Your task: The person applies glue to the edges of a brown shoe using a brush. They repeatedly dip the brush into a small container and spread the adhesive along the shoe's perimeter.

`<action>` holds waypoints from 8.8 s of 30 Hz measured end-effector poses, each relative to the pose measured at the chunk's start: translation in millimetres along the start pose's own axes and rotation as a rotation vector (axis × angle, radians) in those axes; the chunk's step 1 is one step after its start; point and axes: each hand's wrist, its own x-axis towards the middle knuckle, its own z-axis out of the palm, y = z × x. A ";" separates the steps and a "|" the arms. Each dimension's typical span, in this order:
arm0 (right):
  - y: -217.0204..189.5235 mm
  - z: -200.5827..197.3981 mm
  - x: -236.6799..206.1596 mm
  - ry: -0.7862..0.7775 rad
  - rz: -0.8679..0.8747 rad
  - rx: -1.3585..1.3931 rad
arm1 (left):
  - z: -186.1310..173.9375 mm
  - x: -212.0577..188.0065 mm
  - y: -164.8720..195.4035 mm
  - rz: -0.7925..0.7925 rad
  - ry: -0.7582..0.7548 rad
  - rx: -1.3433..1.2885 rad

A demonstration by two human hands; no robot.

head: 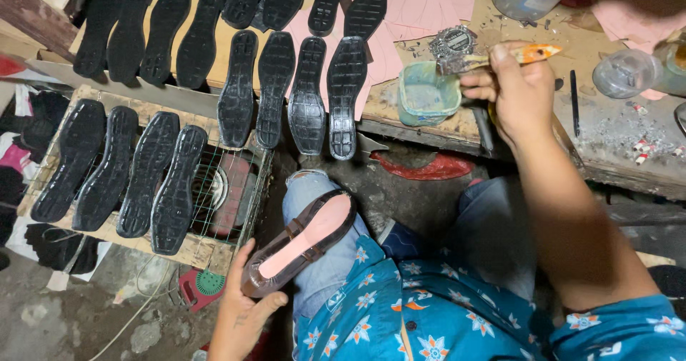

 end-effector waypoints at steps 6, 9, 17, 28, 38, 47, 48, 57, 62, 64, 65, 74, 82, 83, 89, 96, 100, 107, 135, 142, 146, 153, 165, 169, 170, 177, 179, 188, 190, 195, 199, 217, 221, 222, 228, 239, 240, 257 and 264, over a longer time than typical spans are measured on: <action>-15.9 -1.2 -33.3 0.060 0.091 0.005 | 27.9 -0.3 24.1 0.041 0.037 -0.036; -13.1 -2.3 -46.5 0.093 0.050 0.042 | 36.4 -1.0 48.8 0.031 0.064 -0.021; -52.4 15.1 -94.4 -0.101 0.265 0.409 | 62.3 -3.1 115.7 0.293 0.058 -0.020; -113.3 116.1 -190.5 -0.289 -0.178 0.288 | 124.0 23.8 154.1 0.960 0.218 0.275; -110.2 101.9 -194.0 -0.522 -0.343 -0.282 | 124.4 30.2 161.1 1.103 0.259 0.337; -113.0 118.4 -176.9 -0.464 -0.243 -0.146 | 121.3 37.4 163.8 1.147 0.251 0.386; -113.4 118.7 -177.0 -0.492 -0.243 -0.152 | 120.8 38.1 164.1 1.146 0.247 0.384; -112.8 122.8 -177.8 -0.421 -0.328 -0.207 | 116.2 40.1 165.2 1.148 0.175 0.423; -116.1 118.2 -170.8 -0.416 -0.309 -0.167 | 117.6 41.2 165.1 1.163 0.198 0.447; -111.8 120.3 -168.0 -0.372 -0.312 -0.189 | 117.5 41.5 165.3 1.166 0.197 0.460; -109.8 121.4 -167.0 -0.366 -0.311 -0.205 | 117.7 41.2 165.5 1.164 0.192 0.463; -117.3 121.2 -172.4 -0.425 -0.337 -0.275 | 119.6 41.8 167.4 1.155 0.177 0.449; -121.5 118.8 -177.0 -0.482 -0.301 -0.326 | 121.4 41.0 167.7 1.114 0.186 0.458; -122.3 118.5 -176.7 -0.499 -0.321 -0.332 | 121.0 41.3 168.0 1.107 0.188 0.463; -132.1 115.2 -175.0 -0.545 -0.404 -0.393 | 121.1 41.1 168.2 1.093 0.199 0.440; -130.8 115.9 -166.6 -0.473 -0.440 -0.512 | 128.5 40.7 168.5 1.085 0.205 0.354; -127.8 117.8 -164.5 -0.510 -0.409 -0.447 | 129.0 39.7 170.3 1.087 0.195 0.368; -130.4 116.9 -168.9 -0.556 -0.360 -0.394 | 127.1 38.5 172.7 1.057 0.163 0.372; -137.9 116.8 -164.3 -0.587 -0.382 -0.465 | 125.8 29.3 182.7 0.863 0.028 0.309; -137.4 117.3 -166.7 -0.623 -0.387 -0.400 | 123.3 27.0 183.5 0.758 -0.065 0.222; -137.2 117.4 -167.6 -0.639 -0.407 -0.393 | 122.6 26.8 182.9 0.714 -0.102 0.162; -141.1 114.2 -165.3 -0.667 -0.399 -0.401 | 117.6 26.7 178.0 0.504 -0.190 0.072; -131.9 112.9 -163.7 -0.617 -0.368 -0.401 | 120.9 26.9 171.1 0.441 -0.255 -0.032; -135.2 115.5 -163.0 -0.626 -0.368 -0.392 | 119.4 27.5 172.4 0.470 -0.241 0.007; -137.6 114.9 -163.0 -0.628 -0.362 -0.404 | 119.4 27.4 172.5 0.473 -0.235 0.021; -137.9 114.4 -159.7 -0.602 -0.366 -0.406 | 119.3 28.6 170.8 0.414 -0.273 -0.037; -134.6 114.4 -159.1 -0.616 -0.341 -0.400 | 119.6 28.8 170.7 0.393 -0.281 -0.044; -139.7 110.7 -161.1 -0.680 -0.341 -0.357 | 119.4 27.9 175.7 0.184 -0.300 -0.155; -141.0 110.3 -159.9 -0.680 -0.352 -0.373 | 120.0 27.1 176.3 0.058 -0.302 -0.210; -138.5 112.5 -158.5 -0.624 -0.357 -0.428 | 120.5 29.0 174.8 0.083 -0.293 -0.221; -136.1 114.5 -158.1 -0.645 -0.334 -0.403 | 119.9 28.6 172.8 0.114 -0.277 -0.194; -137.2 115.5 -155.7 -0.647 -0.371 -0.444 | 117.4 32.0 167.5 0.213 -0.345 -0.254; -138.4 116.5 -155.3 -0.654 -0.373 -0.445 | 116.2 32.8 166.0 0.254 -0.344 -0.202; -139.2 116.5 -155.3 -0.659 -0.373 -0.446 | 116.2 32.7 165.7 0.264 -0.344 -0.189; -142.8 116.7 -153.4 -0.719 -0.390 -0.412 | 114.9 34.4 166.1 0.271 -0.337 -0.175; -142.9 116.1 -153.2 -0.688 -0.408 -0.404 | 110.8 36.5 162.8 0.215 -0.381 -0.235; -141.0 116.7 -153.4 -0.667 -0.406 -0.414 | 110.5 36.5 162.6 0.211 -0.381 -0.227; -134.2 108.2 -150.0 -0.777 -0.394 -0.383 | 110.5 38.1 160.6 0.189 -0.391 -0.253; -132.8 107.5 -151.4 -0.772 -0.400 -0.378 | 109.1 38.7 163.9 0.182 -0.411 -0.272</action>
